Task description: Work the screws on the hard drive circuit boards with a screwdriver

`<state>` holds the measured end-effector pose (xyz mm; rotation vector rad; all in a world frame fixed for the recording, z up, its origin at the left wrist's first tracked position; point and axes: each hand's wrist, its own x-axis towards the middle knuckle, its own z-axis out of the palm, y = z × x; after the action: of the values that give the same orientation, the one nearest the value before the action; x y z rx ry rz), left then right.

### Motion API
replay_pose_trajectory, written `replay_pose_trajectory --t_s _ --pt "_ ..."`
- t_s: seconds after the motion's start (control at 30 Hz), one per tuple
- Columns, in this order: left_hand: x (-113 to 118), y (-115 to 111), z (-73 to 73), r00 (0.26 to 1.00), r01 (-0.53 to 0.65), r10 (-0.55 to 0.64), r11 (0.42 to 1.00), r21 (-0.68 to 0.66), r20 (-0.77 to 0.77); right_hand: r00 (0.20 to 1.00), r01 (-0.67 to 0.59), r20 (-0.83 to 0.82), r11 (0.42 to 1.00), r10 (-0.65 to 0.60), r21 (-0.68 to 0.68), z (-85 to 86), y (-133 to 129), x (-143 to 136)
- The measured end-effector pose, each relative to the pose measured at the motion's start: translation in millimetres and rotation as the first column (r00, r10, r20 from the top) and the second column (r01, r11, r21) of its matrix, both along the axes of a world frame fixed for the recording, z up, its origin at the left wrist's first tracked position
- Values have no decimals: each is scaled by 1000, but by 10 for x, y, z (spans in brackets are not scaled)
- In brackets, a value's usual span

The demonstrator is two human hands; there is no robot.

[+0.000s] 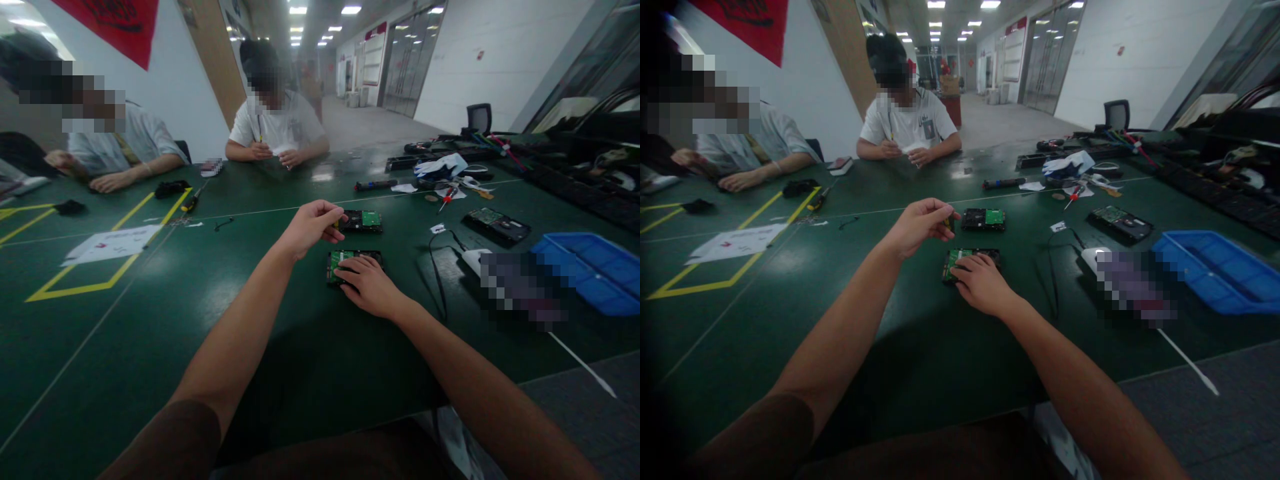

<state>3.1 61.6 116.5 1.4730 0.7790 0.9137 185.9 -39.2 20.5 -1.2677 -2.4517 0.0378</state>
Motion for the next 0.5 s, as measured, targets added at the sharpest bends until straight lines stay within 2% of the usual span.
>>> replay_pose_trajectory --t_s 0.27,0.5 --pt "-7 49 -41 1000 -11 11 999 47 -10 1000 8 -5 1000 -8 1 6 -2 -1" --pt "-3 37 -24 1000 -18 18 1000 8 -1 1000 10 2 1000 -10 10 -7 -3 0"
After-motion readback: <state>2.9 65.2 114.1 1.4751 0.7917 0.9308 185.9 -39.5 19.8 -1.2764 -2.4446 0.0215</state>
